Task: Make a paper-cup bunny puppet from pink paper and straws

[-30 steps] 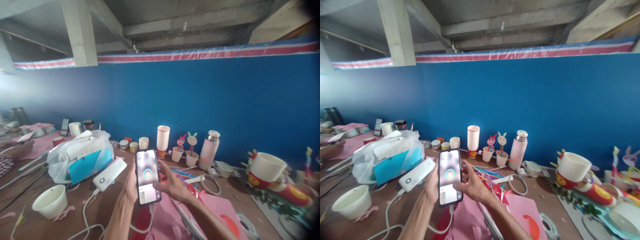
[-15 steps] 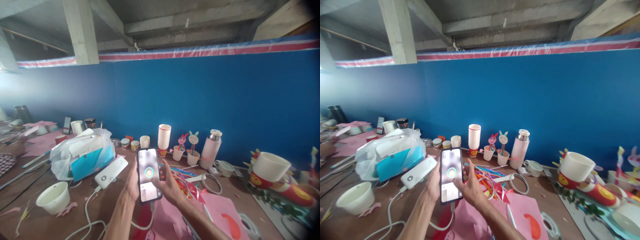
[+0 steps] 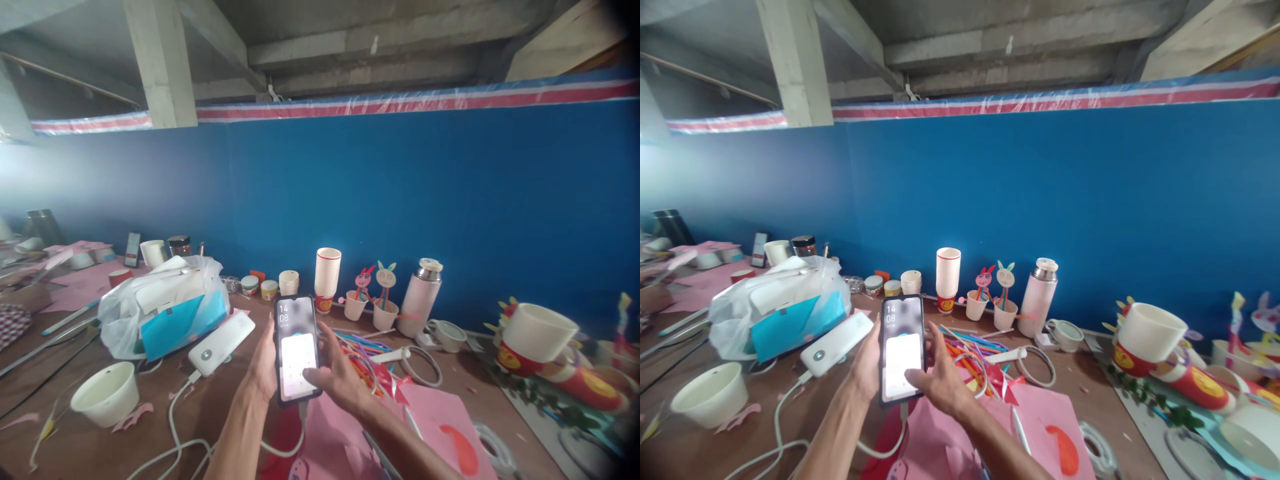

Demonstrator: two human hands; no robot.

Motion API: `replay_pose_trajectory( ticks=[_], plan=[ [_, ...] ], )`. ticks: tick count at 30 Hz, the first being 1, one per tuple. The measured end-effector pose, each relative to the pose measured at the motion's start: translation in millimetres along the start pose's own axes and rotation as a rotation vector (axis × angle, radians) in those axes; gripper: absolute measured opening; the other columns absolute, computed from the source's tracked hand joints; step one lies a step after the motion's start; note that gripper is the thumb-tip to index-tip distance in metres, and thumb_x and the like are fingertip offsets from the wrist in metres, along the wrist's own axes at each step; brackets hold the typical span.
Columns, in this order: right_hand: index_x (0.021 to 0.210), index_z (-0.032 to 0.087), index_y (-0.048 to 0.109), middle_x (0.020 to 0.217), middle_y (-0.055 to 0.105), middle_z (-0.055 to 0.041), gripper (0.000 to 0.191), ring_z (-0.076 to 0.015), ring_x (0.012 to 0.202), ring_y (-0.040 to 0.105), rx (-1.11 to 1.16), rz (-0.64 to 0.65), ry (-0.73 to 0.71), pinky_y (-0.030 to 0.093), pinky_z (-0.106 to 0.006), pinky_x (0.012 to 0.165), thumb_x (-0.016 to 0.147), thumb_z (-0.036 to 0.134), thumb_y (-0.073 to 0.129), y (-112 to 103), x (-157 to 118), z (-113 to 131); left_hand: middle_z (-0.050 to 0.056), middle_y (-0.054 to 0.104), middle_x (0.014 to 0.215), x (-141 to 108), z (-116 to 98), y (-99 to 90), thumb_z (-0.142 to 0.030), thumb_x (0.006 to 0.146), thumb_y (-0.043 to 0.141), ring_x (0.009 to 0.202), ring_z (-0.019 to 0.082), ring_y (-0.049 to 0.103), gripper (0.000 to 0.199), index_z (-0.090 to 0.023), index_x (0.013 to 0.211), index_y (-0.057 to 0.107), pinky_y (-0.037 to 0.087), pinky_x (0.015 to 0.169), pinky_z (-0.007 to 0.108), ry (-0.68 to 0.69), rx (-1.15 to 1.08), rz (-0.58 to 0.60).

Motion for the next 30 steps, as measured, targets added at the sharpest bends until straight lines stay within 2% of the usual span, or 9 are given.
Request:
replay_pose_trajectory(
  ticks=[10, 23, 30],
  plan=[
    [0.135, 0.021, 0.01, 0.119, 0.047, -0.0096, 0.088, -0.0194, 0.1, 0.052, -0.122, -0.061, 0.014, 0.044, -0.034, 0.083, 0.063, 0.007, 0.058, 10, -5, 10, 0.011, 0.071, 0.081, -6, -2, 11.6, -0.046, 0.08, 0.047, 0.076, 0.025, 0.066, 0.046, -0.01, 0.105, 0.059, 0.05, 0.072, 0.036, 0.0, 0.021, 0.014],
    [0.133, 0.02, 0.014, 0.116, 0.05, -0.0097, 0.081, -0.0193, 0.093, 0.055, -0.204, -0.08, 0.03, 0.045, -0.036, 0.081, 0.064, 0.009, 0.056, 10, -4, 11, 0.012, 0.07, 0.082, -8, -1, 17.3, -0.047, 0.079, 0.047, 0.076, 0.026, 0.066, 0.048, -0.009, 0.104, 0.059, 0.049, 0.073, 0.037, -0.031, 0.02, -0.031],
    [0.133, 0.02, 0.017, 0.108, 0.054, -0.008, 0.08, -0.0186, 0.086, 0.057, -0.176, -0.075, 0.021, 0.047, -0.033, 0.074, 0.064, 0.008, 0.055, 11, -3, 13, 0.012, 0.07, 0.083, -7, -1, 16.6, -0.047, 0.078, 0.048, 0.077, 0.027, 0.065, 0.047, -0.009, 0.105, 0.059, 0.049, 0.073, 0.038, -0.016, 0.032, -0.037]
  ],
)
Point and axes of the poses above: each hand's wrist, its own x-axis towards the middle knuckle, its own y-axis out of the palm, z = x × y, the point moved 2 cm from there along x, towards the middle knuckle
